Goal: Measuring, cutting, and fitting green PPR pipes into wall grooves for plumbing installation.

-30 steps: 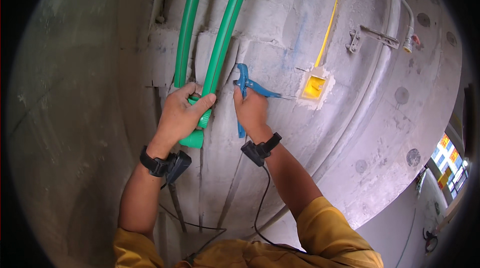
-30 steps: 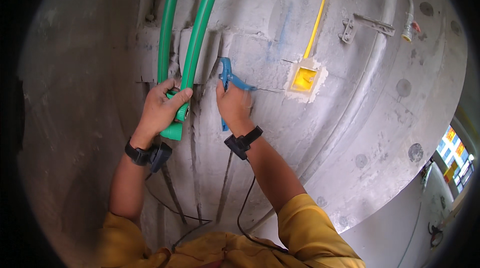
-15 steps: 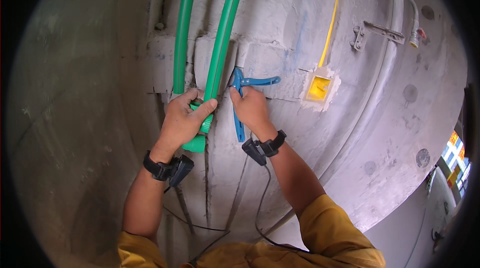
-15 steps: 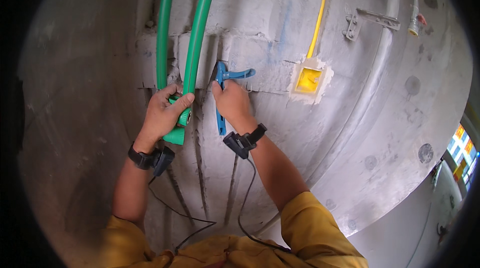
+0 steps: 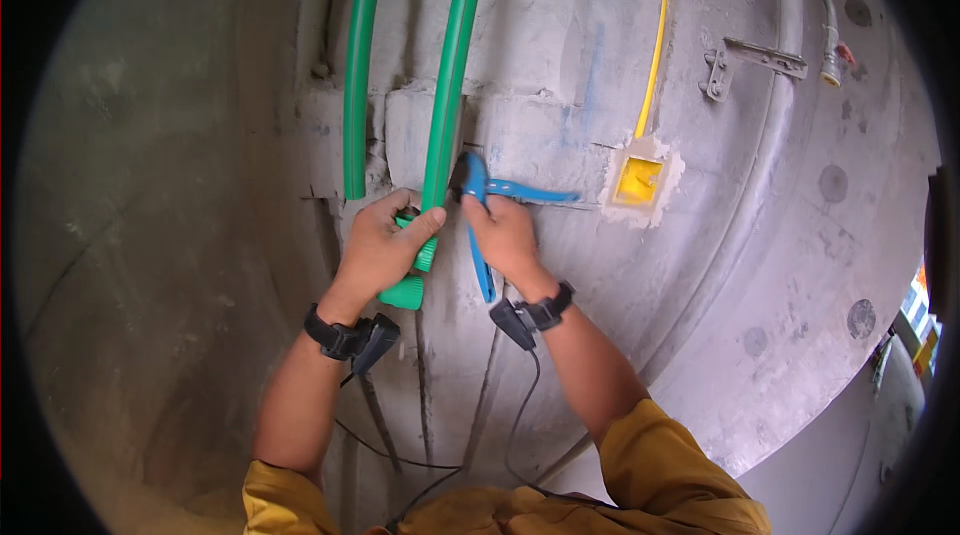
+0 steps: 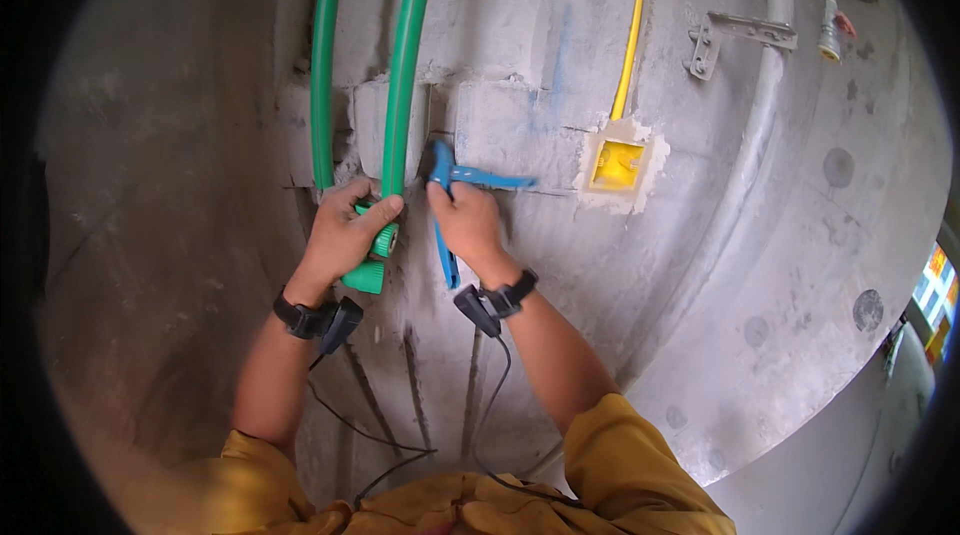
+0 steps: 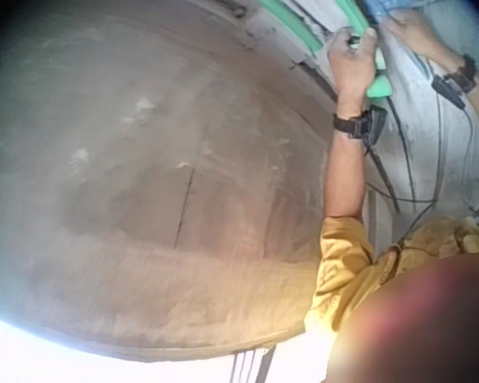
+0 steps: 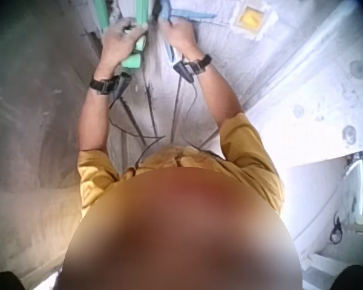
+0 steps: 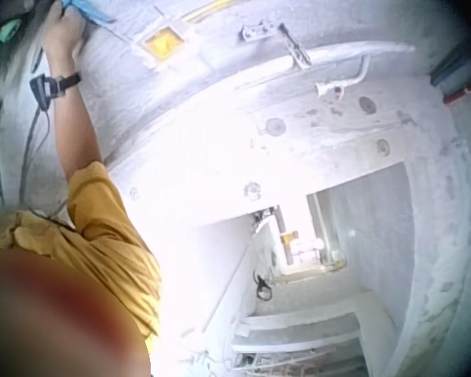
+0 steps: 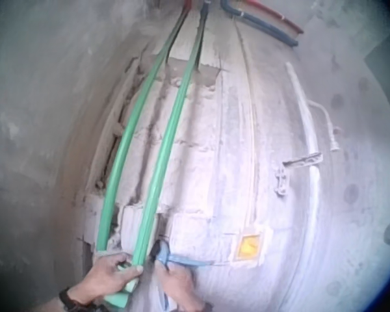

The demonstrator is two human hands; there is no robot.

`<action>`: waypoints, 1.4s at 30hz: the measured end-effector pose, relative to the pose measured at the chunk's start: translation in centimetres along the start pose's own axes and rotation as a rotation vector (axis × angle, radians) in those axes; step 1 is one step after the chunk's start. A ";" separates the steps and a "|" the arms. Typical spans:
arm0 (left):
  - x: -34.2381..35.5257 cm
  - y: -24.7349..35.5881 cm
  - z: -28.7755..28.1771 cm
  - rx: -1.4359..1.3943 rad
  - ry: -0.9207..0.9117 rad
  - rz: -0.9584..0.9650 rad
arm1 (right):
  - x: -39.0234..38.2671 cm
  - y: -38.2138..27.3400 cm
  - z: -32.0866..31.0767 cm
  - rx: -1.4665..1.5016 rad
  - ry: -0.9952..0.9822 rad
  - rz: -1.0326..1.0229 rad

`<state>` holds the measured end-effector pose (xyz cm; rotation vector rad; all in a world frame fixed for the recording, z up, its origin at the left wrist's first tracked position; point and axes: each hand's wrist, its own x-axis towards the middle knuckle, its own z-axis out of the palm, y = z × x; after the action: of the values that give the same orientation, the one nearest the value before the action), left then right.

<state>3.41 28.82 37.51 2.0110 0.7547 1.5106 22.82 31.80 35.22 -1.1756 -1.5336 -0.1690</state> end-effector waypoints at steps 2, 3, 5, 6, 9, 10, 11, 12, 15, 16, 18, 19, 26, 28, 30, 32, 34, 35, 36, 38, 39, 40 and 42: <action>0.3 0.0 1.2 -0.040 -0.005 -0.065 | -1.8 0.6 -2.1 0.092 0.000 0.061; 0.3 -0.2 1.6 -0.077 -0.003 -0.139 | -3.1 0.7 -2.6 0.130 0.052 0.056; 1.3 -1.3 3.7 -0.020 0.074 -0.121 | -5.8 1.3 -3.2 0.170 0.099 0.049; 1.9 -2.0 5.1 0.024 0.131 -0.101 | -7.3 1.9 -3.5 0.223 0.120 0.216; 3.1 -4.1 8.6 0.291 0.334 0.002 | -10.6 5.5 -3.3 0.325 0.173 0.300; 2.8 -4.4 9.1 0.287 0.334 0.000 | -11.4 7.1 -3.5 0.367 0.218 0.216; 2.0 -4.7 9.7 0.249 0.328 0.001 | -11.8 8.1 -4.2 0.282 0.160 0.175; 1.1 -5.3 9.5 0.227 0.335 0.005 | -11.6 7.3 -4.3 0.297 0.148 0.168; -1.9 -6.7 9.9 0.079 0.303 -0.058 | -11.1 6.4 -5.0 0.561 -0.001 0.381; -2.1 -6.8 10.4 -0.081 0.238 -0.204 | -10.9 7.2 -5.3 0.554 0.007 0.379; -2.2 -7.9 10.1 -0.333 0.227 -0.343 | -9.5 5.5 -5.3 0.656 -0.097 0.437; -2.3 -8.4 9.9 -0.590 0.205 -0.474 | -9.3 5.7 -4.9 0.647 -0.172 0.483; -1.8 -5.3 9.0 -0.384 0.120 -0.199 | -9.6 2.3 -3.3 1.088 -0.274 0.526; -1.2 -5.8 8.6 -0.350 0.071 -0.115 | -9.4 2.5 -2.5 1.113 -0.263 0.532; -0.5 -5.7 8.5 -0.347 0.041 -0.111 | -8.7 1.9 -2.3 1.031 -0.103 0.348; 0.2 -5.6 8.5 -0.333 -0.056 -0.138 | -8.0 1.9 -2.3 0.976 -0.091 0.362; 1.1 -5.0 7.8 -0.165 0.022 -0.060 | -7.2 2.1 -2.4 0.865 -0.071 0.395; 1.7 -4.7 7.4 0.003 0.102 0.017 | -6.8 2.0 -2.3 0.866 -0.067 0.392; 2.5 -4.5 7.2 0.004 0.101 0.021 | -6.5 1.8 -2.1 0.855 0.052 0.434; 4.3 -3.9 6.9 0.102 0.247 0.083 | -5.4 1.4 -1.0 0.841 0.179 0.476; 4.6 -1.4 7.0 0.061 0.040 -0.166 | -4.8 1.8 -0.4 0.862 0.238 0.379; 5.3 -1.2 7.9 0.055 0.026 -0.166 | -4.1 2.6 0.0 0.879 0.297 0.280; 5.9 -2.1 9.4 0.346 0.176 0.042 | -3.6 4.9 1.3 0.439 0.307 -0.010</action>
<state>13.53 33.82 37.73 2.1673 1.1167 1.6917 25.04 32.98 29.50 -0.7540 -1.2257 -0.0146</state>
